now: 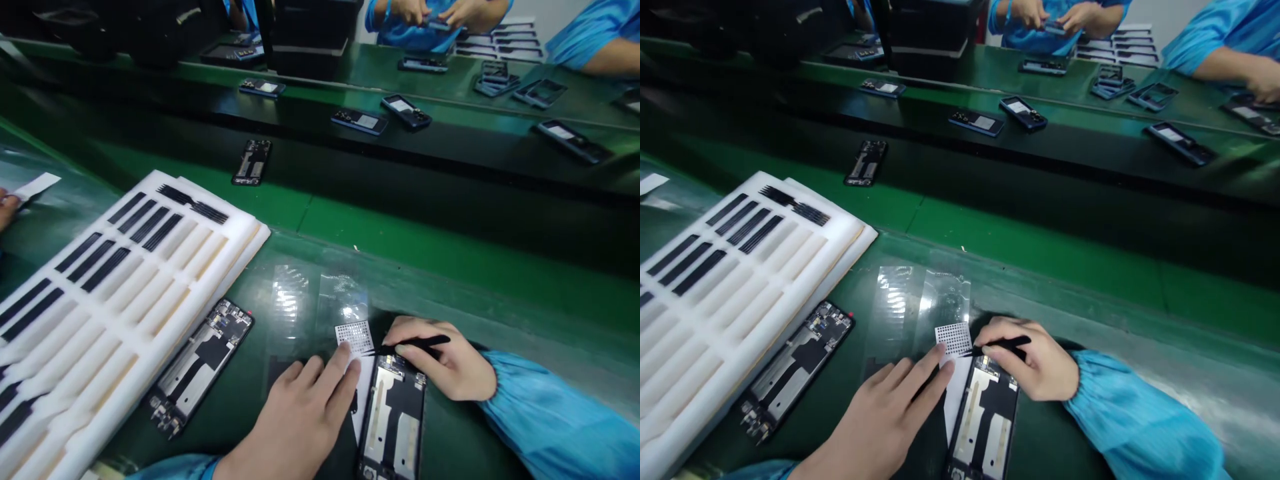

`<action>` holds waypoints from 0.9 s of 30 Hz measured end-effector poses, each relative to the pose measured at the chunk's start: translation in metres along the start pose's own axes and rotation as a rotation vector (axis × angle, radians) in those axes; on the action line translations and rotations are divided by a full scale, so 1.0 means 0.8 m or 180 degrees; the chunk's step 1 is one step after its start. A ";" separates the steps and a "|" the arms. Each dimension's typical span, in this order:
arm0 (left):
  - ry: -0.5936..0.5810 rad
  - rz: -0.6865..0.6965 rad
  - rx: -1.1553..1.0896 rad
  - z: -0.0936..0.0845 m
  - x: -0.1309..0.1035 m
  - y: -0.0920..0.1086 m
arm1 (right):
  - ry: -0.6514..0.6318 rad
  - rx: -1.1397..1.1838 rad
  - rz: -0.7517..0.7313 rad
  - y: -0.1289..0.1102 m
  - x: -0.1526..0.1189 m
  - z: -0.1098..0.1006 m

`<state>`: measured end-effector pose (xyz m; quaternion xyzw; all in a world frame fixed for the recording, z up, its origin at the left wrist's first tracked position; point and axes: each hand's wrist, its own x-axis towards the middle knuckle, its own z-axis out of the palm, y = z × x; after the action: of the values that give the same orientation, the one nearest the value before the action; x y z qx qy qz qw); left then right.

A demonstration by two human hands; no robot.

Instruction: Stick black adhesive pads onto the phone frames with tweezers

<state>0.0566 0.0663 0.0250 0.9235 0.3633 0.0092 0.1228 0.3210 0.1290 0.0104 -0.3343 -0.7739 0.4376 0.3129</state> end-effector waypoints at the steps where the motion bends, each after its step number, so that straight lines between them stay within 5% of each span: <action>1: -0.0051 0.0009 0.0199 0.003 0.000 0.000 | -0.0056 0.0040 -0.0027 0.001 0.000 0.001; 27: -0.0255 -0.0007 0.0656 0.008 0.000 0.003 | -0.0300 0.0193 -0.0043 0.001 0.000 0.000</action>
<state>0.0589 0.0628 0.0192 0.9305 0.3581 -0.0653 0.0416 0.3211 0.1294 0.0099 -0.2986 -0.7763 0.4740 0.2890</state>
